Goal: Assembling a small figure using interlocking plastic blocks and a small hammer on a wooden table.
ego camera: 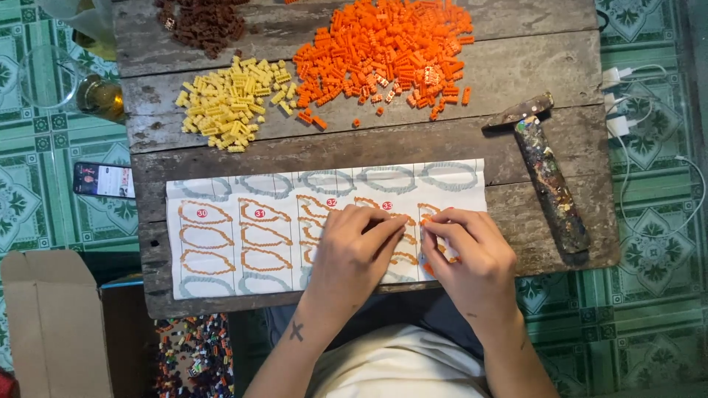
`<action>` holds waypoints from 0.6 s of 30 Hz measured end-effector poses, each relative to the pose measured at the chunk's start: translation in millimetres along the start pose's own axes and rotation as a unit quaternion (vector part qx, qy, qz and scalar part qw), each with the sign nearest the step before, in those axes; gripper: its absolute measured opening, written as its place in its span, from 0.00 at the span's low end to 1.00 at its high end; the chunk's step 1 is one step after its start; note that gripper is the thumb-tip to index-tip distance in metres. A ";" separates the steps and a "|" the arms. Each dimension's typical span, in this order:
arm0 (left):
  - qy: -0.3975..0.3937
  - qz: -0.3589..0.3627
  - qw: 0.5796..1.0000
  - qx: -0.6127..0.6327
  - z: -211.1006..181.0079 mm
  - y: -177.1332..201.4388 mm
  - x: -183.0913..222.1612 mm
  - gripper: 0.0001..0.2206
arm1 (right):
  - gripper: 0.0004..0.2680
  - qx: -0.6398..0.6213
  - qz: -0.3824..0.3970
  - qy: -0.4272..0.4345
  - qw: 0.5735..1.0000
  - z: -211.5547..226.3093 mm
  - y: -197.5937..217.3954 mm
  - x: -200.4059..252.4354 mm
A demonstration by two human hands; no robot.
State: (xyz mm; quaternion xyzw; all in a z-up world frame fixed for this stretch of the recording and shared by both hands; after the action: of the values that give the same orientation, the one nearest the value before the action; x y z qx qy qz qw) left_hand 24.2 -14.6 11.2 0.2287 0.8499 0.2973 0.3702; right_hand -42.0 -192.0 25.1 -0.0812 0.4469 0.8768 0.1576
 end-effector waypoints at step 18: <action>0.046 -0.028 0.999 0.007 1.8 -0.4 0.8 0.06 | 0.05 -0.004 -0.024 -0.003 1.000 19.3 -8.7 -15.9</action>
State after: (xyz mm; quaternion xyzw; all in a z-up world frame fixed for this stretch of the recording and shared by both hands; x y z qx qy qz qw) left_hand 25.0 -13.8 9.5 0.1933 0.8741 0.2914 0.3371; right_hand -24.1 -174.9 34.3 -0.0896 0.4405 0.8750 0.1797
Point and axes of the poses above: each hand's wrist, its own x-axis away from the middle knuckle, its own y-axis out of the back of the hand, z = x × y, the point moved 3 cm from there along -x, towards the middle knuckle, and after that the axes turned 12 degrees about -y, right-handed, at the moved point
